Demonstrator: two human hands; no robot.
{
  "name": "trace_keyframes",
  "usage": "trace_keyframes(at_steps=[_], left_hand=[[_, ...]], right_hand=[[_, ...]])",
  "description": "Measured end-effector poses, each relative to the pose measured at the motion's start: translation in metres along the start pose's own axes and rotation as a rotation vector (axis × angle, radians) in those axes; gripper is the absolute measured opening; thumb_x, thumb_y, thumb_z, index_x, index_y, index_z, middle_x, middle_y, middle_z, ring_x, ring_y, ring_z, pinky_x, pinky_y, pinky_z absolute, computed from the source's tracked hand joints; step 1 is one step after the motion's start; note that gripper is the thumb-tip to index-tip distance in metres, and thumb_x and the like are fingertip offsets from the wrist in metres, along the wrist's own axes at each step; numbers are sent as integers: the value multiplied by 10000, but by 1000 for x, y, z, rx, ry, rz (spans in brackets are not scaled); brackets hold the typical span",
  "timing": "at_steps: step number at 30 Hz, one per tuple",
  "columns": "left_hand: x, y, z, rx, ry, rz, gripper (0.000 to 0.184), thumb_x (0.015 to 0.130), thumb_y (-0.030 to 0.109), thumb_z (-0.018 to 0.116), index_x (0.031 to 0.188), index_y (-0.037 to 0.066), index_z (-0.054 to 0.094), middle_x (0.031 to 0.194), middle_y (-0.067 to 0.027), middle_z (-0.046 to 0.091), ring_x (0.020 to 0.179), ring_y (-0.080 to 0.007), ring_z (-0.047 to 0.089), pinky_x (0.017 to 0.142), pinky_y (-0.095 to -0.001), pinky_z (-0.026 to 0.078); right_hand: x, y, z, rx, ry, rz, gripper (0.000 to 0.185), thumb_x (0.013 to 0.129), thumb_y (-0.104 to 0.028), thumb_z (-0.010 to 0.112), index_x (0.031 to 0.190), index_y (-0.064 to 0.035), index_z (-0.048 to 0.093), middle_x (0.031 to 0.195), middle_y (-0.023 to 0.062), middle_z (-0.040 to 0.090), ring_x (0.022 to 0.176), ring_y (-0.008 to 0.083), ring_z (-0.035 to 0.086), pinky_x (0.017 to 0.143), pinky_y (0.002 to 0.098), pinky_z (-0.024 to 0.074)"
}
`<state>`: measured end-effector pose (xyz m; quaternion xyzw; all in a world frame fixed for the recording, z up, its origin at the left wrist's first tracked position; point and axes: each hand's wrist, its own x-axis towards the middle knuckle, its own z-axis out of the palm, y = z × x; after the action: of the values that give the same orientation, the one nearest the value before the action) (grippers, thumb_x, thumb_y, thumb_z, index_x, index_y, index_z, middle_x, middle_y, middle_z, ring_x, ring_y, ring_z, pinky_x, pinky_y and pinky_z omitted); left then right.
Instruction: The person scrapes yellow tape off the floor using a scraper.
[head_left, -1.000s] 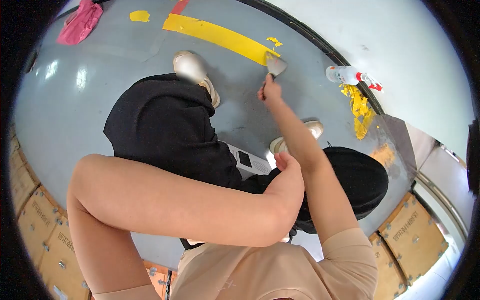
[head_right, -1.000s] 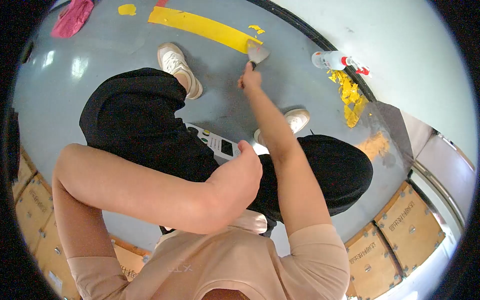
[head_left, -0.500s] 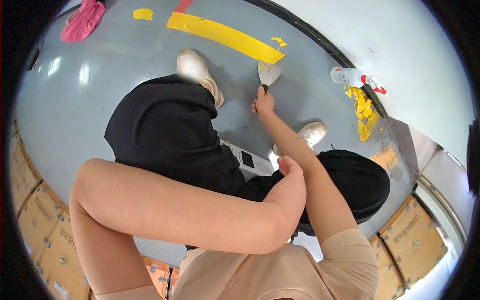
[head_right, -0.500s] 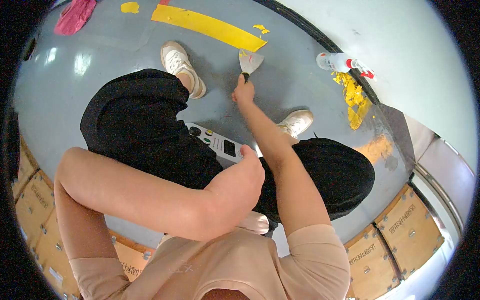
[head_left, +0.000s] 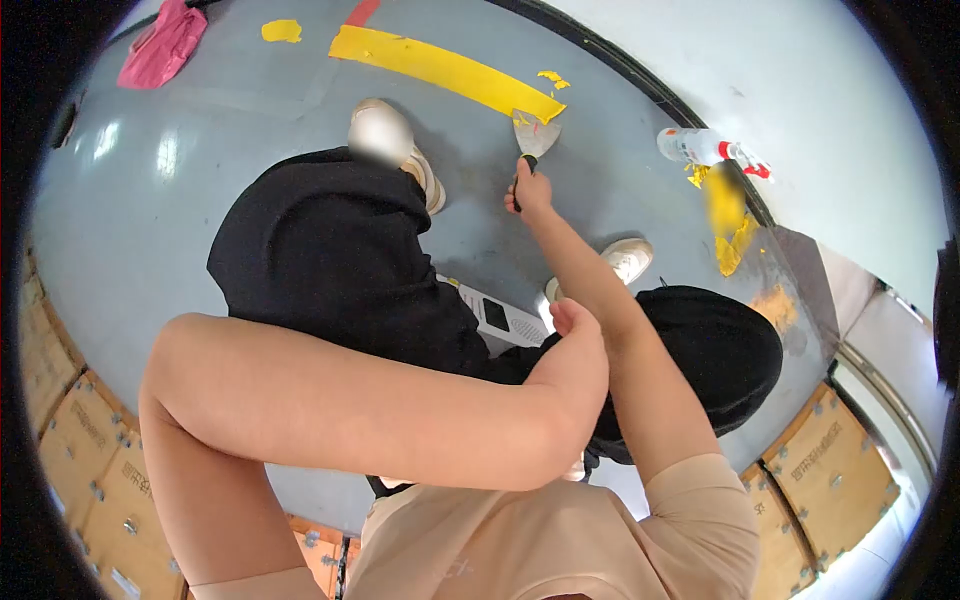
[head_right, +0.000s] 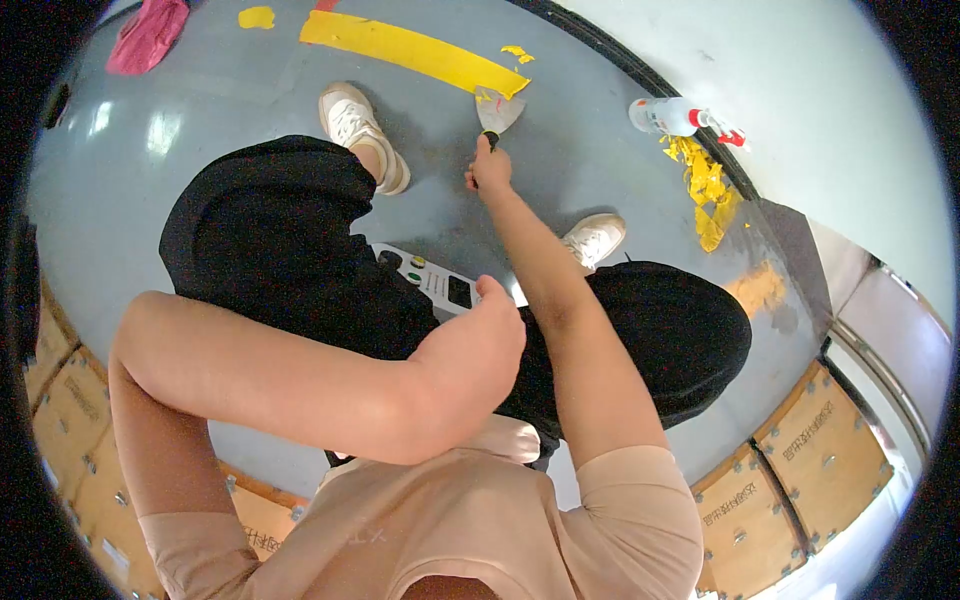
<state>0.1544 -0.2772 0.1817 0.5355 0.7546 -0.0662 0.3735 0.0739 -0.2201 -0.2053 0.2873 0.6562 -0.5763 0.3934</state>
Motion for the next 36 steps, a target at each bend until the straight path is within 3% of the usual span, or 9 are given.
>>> trace_keyframes(at_steps=[8,9,13,16,20,23,26,30,36], left_hand=[[0,-3,0,-1,6,-15,391,839,256,487,1155,43,578,1161,-156,549,1096,-298,493,946,-474,347],[0,-2,1,20,4,-30,393,839,256,488,1157,43,576,1161,-155,549,1096,-298,493,947,-475,347],[-6,-5,-1,-4,-10,7,398,840,260,492,1167,46,569,1171,-149,543,1103,-293,489,952,-472,342],[-5,-3,-1,-22,0,-14,399,838,264,498,1170,52,567,1177,-145,539,1105,-288,488,957,-468,338],[-6,-3,-3,21,2,-24,397,838,263,500,1167,53,570,1175,-148,540,1105,-290,489,957,-468,339],[-3,-2,-2,7,-17,-2,398,839,265,496,1165,49,571,1174,-150,540,1105,-292,489,957,-467,341],[-5,-7,-1,0,-14,8,398,840,265,491,1159,40,572,1164,-154,542,1095,-294,491,956,-465,343],[-5,-5,-1,-23,12,-2,392,843,254,486,1156,34,572,1156,-157,544,1092,-296,490,953,-465,342],[-4,-2,-1,-17,21,11,385,846,243,481,1157,34,572,1163,-160,540,1097,-299,489,954,-466,338]], right_hand=[[-6,-5,17,70,53,-11,364,891,-400,495,807,-51,434,585,62,457,412,170,465,343,304,373],[5,-4,9,110,-30,92,368,891,-409,495,808,-56,433,582,59,457,420,167,470,349,303,382],[-3,0,9,26,50,-30,371,894,-415,490,821,-57,426,585,59,459,427,176,475,357,311,393],[-16,9,23,149,67,34,369,907,-378,472,835,-18,442,564,77,456,405,189,461,345,335,374],[21,-3,1,-15,-46,-45,363,896,-396,486,827,-45,420,596,72,472,431,184,479,360,320,400],[19,-22,-2,90,3,45,364,907,-352,481,761,-23,432,546,80,451,394,186,460,334,326,366],[12,-14,3,91,-10,-41,382,902,-403,473,810,-36,420,564,74,459,423,186,477,349,321,383],[-7,8,27,56,55,5,386,900,-402,482,809,-32,423,558,69,447,421,188,471,348,319,378],[23,-32,-8,65,-6,41,387,885,-395,506,794,-26,435,565,63,451,428,188,479,355,310,393]])
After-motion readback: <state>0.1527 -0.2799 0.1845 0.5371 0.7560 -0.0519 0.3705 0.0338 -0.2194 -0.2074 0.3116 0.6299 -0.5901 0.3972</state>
